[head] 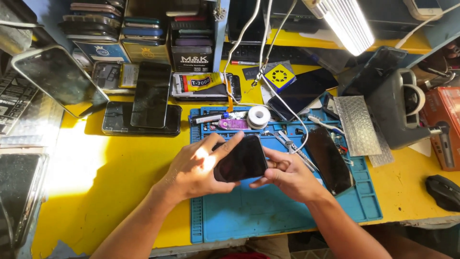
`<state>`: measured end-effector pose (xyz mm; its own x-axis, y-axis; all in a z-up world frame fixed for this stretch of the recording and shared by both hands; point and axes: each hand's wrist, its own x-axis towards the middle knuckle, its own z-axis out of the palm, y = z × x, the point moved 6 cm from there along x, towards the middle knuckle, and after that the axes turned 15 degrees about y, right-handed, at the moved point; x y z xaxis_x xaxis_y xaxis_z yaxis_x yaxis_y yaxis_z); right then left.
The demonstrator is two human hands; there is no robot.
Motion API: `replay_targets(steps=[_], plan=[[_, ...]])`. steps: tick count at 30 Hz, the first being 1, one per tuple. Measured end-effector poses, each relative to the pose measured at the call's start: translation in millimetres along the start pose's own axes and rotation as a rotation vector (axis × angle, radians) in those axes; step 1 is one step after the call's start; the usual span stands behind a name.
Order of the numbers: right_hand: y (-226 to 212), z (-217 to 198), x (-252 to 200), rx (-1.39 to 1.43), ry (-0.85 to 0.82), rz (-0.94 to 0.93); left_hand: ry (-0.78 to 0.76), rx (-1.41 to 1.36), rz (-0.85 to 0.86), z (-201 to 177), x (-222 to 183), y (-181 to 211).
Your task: The person applies adhesive to a mobile phone frame, places a back cover onto the phone, and then uses a sim tool to remove and insert a sim card tray.
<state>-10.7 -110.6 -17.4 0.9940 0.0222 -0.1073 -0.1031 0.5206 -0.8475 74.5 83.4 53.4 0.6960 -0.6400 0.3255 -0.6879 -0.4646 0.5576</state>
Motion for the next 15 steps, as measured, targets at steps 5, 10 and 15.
replay_targets(steps=[5, 10, 15], plan=[[28.4, -28.4, -14.3, 0.125, 0.021, 0.042, 0.023, -0.074, 0.094, 18.2, -8.1, 0.6], [18.0, -22.5, -18.8, 0.165, 0.026, 0.061, 0.011, -0.157, 0.085, 18.5, -4.8, 5.9], [31.3, -51.6, -2.6, -0.072, -0.011, 0.254, 0.011, -0.102, 0.21, 21.5, -10.6, 12.9]])
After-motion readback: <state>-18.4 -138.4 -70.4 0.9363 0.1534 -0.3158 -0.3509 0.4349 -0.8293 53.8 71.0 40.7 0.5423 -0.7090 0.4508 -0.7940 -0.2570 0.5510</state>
